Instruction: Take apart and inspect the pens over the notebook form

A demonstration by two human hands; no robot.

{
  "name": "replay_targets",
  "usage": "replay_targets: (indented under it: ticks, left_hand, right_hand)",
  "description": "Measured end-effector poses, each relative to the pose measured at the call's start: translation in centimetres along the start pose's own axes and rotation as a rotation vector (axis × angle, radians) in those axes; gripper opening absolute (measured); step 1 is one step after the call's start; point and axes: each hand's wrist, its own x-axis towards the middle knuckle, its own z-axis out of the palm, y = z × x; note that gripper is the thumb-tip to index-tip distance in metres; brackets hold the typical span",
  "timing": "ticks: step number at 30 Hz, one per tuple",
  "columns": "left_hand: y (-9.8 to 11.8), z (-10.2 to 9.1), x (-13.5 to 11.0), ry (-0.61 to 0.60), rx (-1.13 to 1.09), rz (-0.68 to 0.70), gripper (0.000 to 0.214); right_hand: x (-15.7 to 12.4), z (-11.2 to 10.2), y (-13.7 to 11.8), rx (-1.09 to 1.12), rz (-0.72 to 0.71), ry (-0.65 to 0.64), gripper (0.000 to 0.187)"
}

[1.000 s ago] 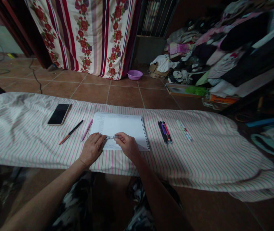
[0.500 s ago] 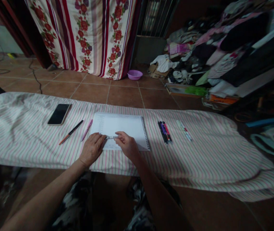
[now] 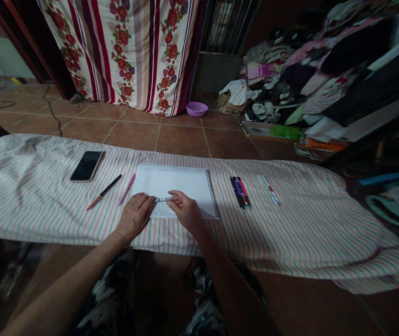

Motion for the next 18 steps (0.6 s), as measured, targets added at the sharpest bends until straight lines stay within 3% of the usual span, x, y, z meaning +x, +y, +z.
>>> replay_targets:
  ticks: [4,10,18]
  left_hand:
    - [0.2,-0.25,0.25,0.011,0.026,0.016,0.022]
    - [0.31,-0.42,0.35,0.027,0.041,0.027,0.021]
    - [0.07,-0.07,0.03,0.004,0.033,0.017,0.023]
  right_hand:
    - [0.02,-0.04,0.06,0.004,0.015,-0.016,0.013]
    - [0.07,0.03,0.22,-0.002,0.017,0.006,0.022]
    - [-0.02,-0.09,0.01,-0.018,0.038,-0.017,0.014]
